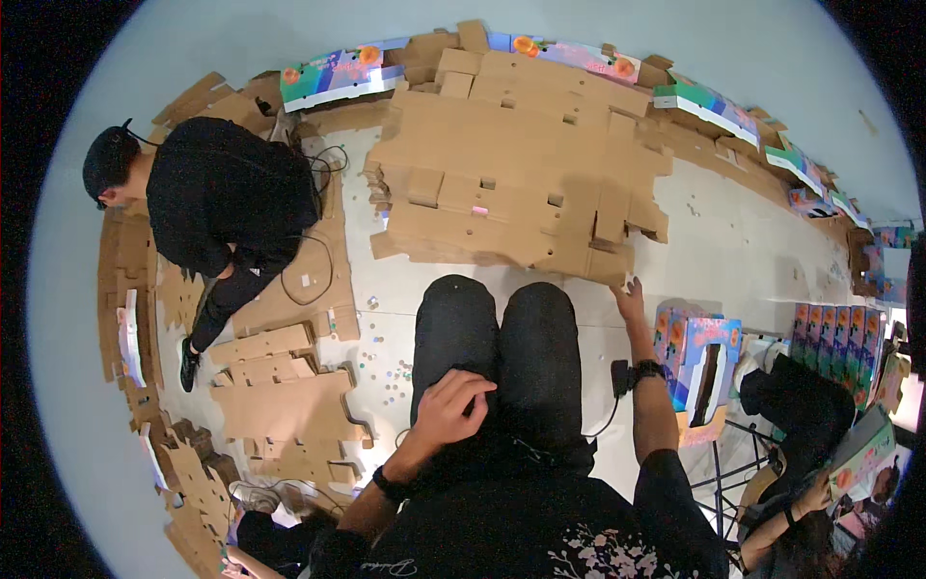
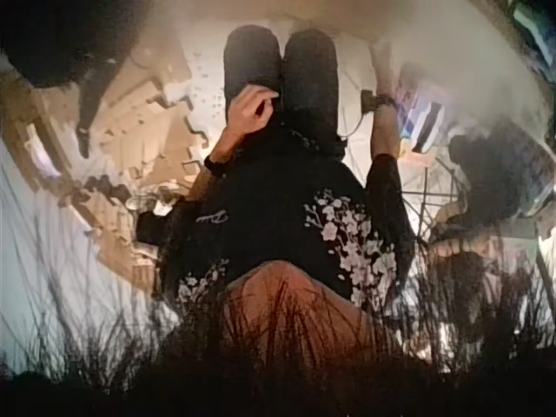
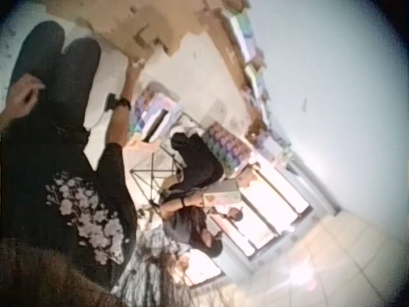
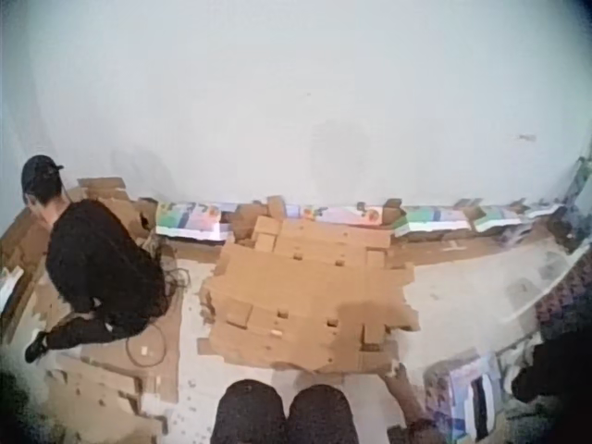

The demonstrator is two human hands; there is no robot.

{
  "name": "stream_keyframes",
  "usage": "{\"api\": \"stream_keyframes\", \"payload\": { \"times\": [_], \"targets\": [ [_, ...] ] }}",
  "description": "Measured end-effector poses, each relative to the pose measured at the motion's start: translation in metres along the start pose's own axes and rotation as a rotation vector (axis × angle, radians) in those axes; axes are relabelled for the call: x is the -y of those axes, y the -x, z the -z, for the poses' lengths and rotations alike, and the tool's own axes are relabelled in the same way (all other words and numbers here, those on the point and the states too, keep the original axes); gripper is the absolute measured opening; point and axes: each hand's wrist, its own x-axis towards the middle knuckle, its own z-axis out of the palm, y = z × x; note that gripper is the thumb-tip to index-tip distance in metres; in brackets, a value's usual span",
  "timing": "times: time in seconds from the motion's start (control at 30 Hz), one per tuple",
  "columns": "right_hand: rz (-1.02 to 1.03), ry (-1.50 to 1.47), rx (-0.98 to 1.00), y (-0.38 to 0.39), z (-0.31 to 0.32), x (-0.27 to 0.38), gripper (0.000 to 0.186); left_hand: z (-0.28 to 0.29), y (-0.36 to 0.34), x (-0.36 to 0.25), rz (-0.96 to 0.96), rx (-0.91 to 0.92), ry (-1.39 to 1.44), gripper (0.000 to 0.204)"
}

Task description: Folding cardboard sheets into fruit packaging boxes.

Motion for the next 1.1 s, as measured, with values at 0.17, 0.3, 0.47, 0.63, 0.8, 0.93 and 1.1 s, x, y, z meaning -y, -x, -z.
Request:
{"api": "stream_keyframes", "payload": {
  "times": [0.17, 0.3, 0.47, 0.63, 0.8, 0.93, 1.1],
  "targets": [
    [0.077, 0.131, -0.058, 0.003, -0.018, 0.019, 0.087, 0.0, 0.005, 0.004, 0.062, 0.023, 0.041, 0.025],
    [0.24, 0.268, -0.349, 0.003, -0.023, 0.019, 0.06, -0.001, 0.006, 0.007, 0.026, -0.006, 0.041, 0.024],
    [-0.159, -0.276, 0.195, -0.042, -0.006, 0.033, 0.029, 0.0, 0.007, 0.004, 0.055, 0.028, 0.08, 0.021],
    [0.17, 0.41, -0.028, -0.037, 0.01, 0.074, 0.032, 0.001, 0.007, 0.0, 0.012, -0.041, 0.067, 0.02],
    [0.107, 0.456, -0.088, -0.008, 0.018, 0.11, 0.041, 0.003, 0.006, -0.002, -0.001, -0.058, 0.06, 0.019],
    [0.265, 0.502, -0.138, 0.001, 0.008, 0.104, 0.045, 0.003, 0.005, -0.003, -0.01, -0.061, 0.053, 0.019],
    [0.551, 0.488, -0.277, -0.018, -0.017, 0.075, 0.047, 0.002, 0.003, -0.003, -0.018, -0.08, 0.044, 0.017]
  ]
}}
